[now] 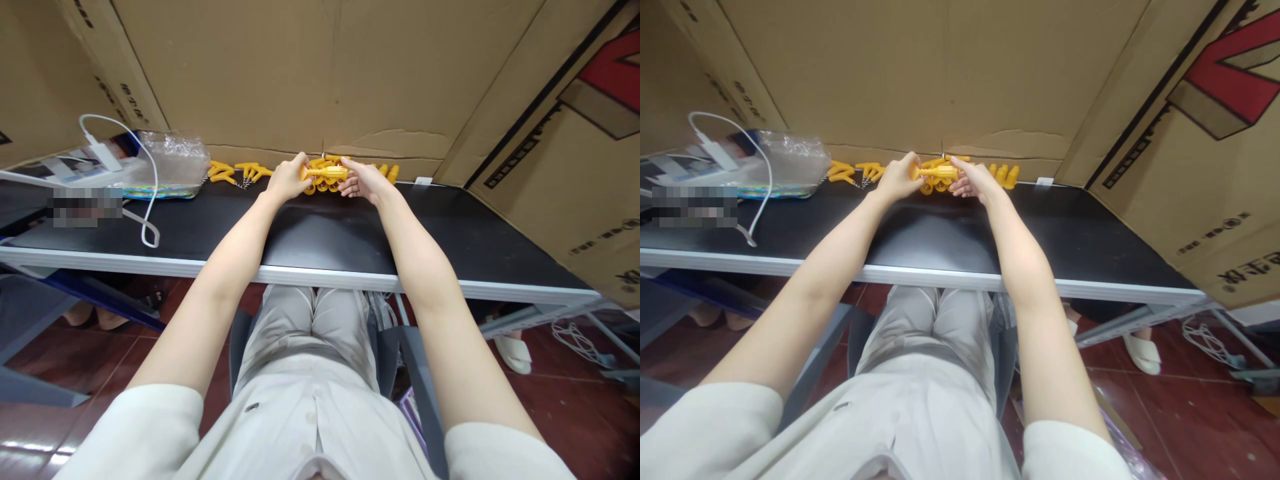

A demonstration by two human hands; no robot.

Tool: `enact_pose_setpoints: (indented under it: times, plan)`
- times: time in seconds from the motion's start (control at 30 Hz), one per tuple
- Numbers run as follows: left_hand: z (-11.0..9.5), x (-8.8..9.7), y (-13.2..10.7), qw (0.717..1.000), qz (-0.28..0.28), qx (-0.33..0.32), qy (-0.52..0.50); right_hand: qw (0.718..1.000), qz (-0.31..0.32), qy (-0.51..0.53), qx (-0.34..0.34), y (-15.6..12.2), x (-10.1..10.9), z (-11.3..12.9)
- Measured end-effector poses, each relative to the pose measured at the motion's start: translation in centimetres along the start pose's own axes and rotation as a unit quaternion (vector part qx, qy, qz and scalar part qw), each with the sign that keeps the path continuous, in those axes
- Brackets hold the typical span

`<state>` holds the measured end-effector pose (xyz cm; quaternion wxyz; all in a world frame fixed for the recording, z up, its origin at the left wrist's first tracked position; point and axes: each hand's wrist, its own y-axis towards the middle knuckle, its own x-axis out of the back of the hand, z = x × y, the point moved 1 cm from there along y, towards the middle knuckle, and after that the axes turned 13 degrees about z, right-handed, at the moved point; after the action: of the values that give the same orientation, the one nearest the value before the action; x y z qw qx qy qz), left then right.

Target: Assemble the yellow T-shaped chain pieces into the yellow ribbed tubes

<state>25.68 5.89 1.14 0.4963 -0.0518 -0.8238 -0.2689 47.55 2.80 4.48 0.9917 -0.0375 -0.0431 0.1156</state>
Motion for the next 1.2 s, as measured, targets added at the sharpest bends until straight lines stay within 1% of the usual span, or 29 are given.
enact_pose_setpoints:
  times: [0.13,0.3,0.4,0.5,0.6,0.67,0.77,0.87,0.93,1.07,1.13,1.2]
  plan:
    - [0.0,0.0,0.0,1.0,0.001,0.009,0.013,1.0,-0.006,-0.007,-0.001,0.0,0.0,-0.1]
    - [0.0,0.0,0.0,1.0,-0.006,-0.002,0.008,1.0,0.002,0.013,-0.02,-0.4,-0.4,0.3]
    - [-0.1,0.1,-0.1,1.0,0.003,0.004,0.004,0.999,0.017,0.031,-0.037,-0.5,-0.4,0.5]
    - [-0.3,0.2,-0.3,1.0,0.019,0.01,0.009,0.997,0.026,0.061,-0.032,-0.2,-0.2,0.4]
    - [-0.5,0.4,-0.5,1.0,0.017,0.008,0.013,0.995,0.014,0.098,-0.011,0.3,0.2,0.1]
    - [-0.4,0.5,-0.5,1.0,-0.006,-0.002,0.002,0.992,-0.011,0.121,0.016,0.7,0.4,-0.1]
    - [0.1,0.4,-0.4,0.999,-0.033,-0.002,-0.007,0.983,-0.054,0.158,0.075,1.3,0.8,-0.1]
    - [0.6,0.1,-0.2,1.0,-0.018,0.019,-0.002,0.968,-0.09,0.197,0.123,1.7,1.4,-0.1]
    - [0.7,-0.2,-0.1,1.0,0.001,0.029,0.005,0.966,-0.115,0.179,0.147,2.2,1.9,-0.2]
    - [0.5,-0.2,-0.2,0.999,0.023,0.037,0.028,0.963,-0.171,0.076,0.194,3.6,2.9,-1.0]
    - [0.1,0.0,-0.3,0.998,0.034,0.042,0.042,0.952,-0.2,0.011,0.232,4.3,3.3,-1.5]
    - [-0.4,0.2,-0.6,0.996,0.047,0.05,0.055,0.926,-0.224,-0.117,0.28,5.0,3.4,-1.7]
